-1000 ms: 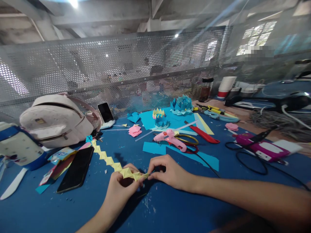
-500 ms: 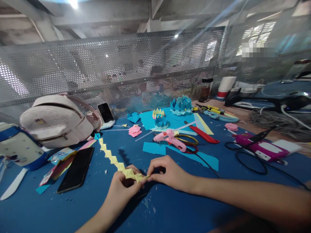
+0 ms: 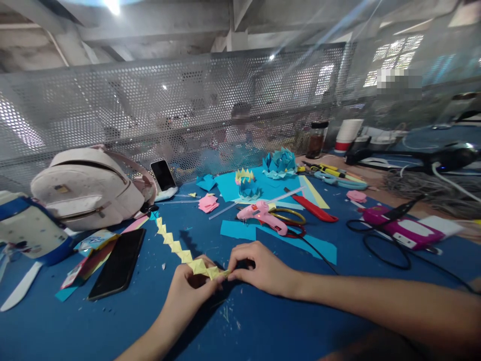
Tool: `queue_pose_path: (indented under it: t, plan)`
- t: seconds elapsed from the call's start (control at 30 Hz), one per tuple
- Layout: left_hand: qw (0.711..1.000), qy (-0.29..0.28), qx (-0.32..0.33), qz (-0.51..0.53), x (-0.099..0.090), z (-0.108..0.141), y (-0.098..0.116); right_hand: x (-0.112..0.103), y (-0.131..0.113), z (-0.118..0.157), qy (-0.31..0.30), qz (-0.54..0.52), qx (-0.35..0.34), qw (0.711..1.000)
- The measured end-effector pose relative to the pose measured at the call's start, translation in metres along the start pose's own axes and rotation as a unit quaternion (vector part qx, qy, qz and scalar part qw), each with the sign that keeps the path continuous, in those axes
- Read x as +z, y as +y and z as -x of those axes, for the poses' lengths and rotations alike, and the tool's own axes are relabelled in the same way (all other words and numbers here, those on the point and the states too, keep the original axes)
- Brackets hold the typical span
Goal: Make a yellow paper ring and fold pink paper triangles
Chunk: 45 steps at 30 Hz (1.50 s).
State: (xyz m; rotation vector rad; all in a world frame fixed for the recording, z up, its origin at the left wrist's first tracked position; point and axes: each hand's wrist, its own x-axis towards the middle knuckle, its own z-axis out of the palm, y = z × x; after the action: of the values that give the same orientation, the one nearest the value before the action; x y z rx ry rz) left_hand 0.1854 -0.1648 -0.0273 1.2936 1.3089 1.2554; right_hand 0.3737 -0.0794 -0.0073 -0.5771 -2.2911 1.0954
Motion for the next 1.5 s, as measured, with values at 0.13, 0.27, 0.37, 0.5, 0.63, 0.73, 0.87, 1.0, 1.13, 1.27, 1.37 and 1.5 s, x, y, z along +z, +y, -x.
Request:
queue_pose_path:
  t: [0.13, 0.27, 0.37, 0.5, 0.63, 0.73, 0.87, 1.0, 1.13, 1.27, 1.37, 1.5]
  plan:
    - [1.0, -0.013, -0.014, 0.019, -0.001, 0.0, 0.008, 0.001, 0.0, 0.001, 0.01, 0.021, -0.015, 1.0]
    - [0.997, 0.015, -0.015, 0.074, -0.004, 0.0, 0.012, -0.01, 0.005, -0.003, 0.014, 0.046, -0.037, 0.998]
    - [0.988, 0.053, -0.017, 0.144, -0.013, -0.003, 0.013, -0.02, 0.008, -0.005, 0.025, 0.05, -0.043, 0.998]
    - [0.958, 0.129, -0.042, 0.251, -0.034, -0.016, 0.02, -0.025, 0.01, -0.006, 0.059, 0.03, -0.011, 0.998]
    - [0.916, 0.213, -0.065, 0.333, -0.055, -0.032, 0.029, -0.024, 0.012, -0.007, 0.096, -0.021, 0.036, 0.994]
    - [0.887, 0.253, -0.068, 0.38, -0.066, -0.039, 0.03, -0.024, 0.012, -0.009, 0.113, -0.084, 0.046, 0.989]
    - [0.856, 0.275, -0.09, 0.428, -0.072, -0.041, 0.028, -0.027, 0.009, -0.011, 0.093, -0.189, 0.055, 0.976]
    - [0.851, 0.247, -0.105, 0.452, -0.069, -0.038, 0.029, -0.025, 0.009, -0.009, 0.047, -0.309, 0.081, 0.947]
    - [0.873, 0.174, -0.105, 0.444, -0.061, -0.032, 0.034, -0.022, 0.012, -0.006, -0.013, -0.415, 0.113, 0.903]
    - [0.909, 0.085, -0.09, 0.399, -0.052, -0.026, 0.031, -0.022, 0.011, -0.004, -0.042, -0.48, 0.129, 0.867]
    - [0.94, 0.022, -0.07, 0.333, -0.045, -0.021, 0.025, -0.024, 0.008, -0.004, -0.054, -0.497, 0.138, 0.855]
    - [0.97, -0.046, -0.052, 0.233, -0.038, -0.014, 0.022, -0.025, 0.006, -0.004, -0.063, -0.482, 0.142, 0.862]
